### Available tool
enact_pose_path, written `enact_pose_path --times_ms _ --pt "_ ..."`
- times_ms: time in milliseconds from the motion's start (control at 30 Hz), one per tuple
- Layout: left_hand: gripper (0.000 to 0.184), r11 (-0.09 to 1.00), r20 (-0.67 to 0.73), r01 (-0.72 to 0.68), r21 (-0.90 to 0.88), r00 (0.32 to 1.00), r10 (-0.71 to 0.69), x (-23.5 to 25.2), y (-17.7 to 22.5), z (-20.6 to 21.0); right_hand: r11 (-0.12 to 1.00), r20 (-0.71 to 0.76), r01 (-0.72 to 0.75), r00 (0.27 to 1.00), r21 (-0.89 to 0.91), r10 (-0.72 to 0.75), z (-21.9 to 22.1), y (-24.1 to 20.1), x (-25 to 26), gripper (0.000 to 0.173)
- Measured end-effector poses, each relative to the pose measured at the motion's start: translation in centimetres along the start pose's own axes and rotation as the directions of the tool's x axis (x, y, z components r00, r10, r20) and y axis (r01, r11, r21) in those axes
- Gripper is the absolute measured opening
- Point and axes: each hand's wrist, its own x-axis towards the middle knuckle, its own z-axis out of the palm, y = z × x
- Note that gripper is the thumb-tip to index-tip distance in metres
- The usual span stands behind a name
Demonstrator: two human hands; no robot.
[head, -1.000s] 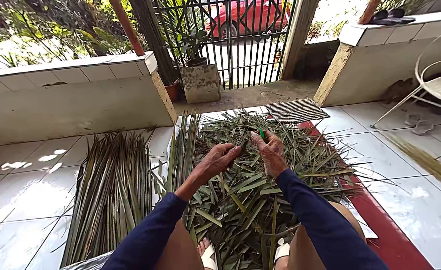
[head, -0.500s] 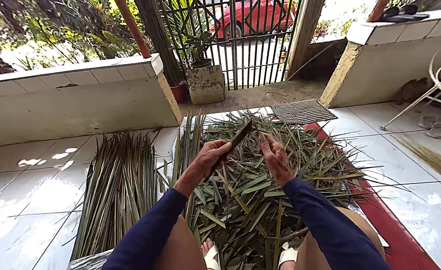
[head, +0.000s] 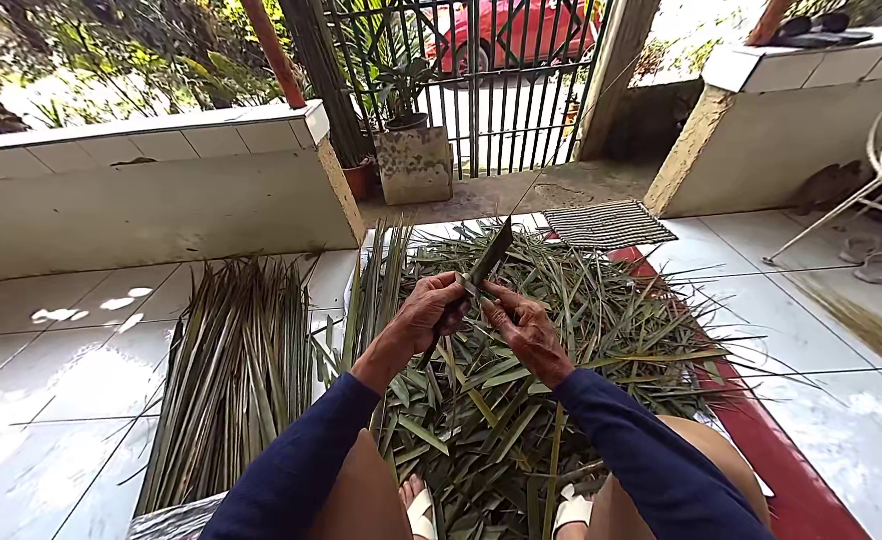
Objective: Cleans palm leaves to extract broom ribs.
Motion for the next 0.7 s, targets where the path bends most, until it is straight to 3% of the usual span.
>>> enact_pose_path --times_ms 133,433,700 --pt "0.024 0.999 0.112 0.032 -0.003 0.993 -0.031 -0.11 0.30 -0.64 0.999 -0.037 -0.022 0.999 -0.037 0.020 -0.28 -0.06 0.14 0.038" --pt "0.022 0.993 0.199 0.114 -0.021 0.974 -0.108 -0.47 0.53 -1.04 0.989 -0.085 -0.049 0.996 -0.141 0.037 -0.27 0.00 0.21 0.039" --pt "0.023 0.990 0.084 0.080 0.112 0.992 -0.090 -0.39 0.09 -0.39 0.925 -0.204 -0.121 0.978 -0.360 0.048 0.14 -0.05 0.09 0.040"
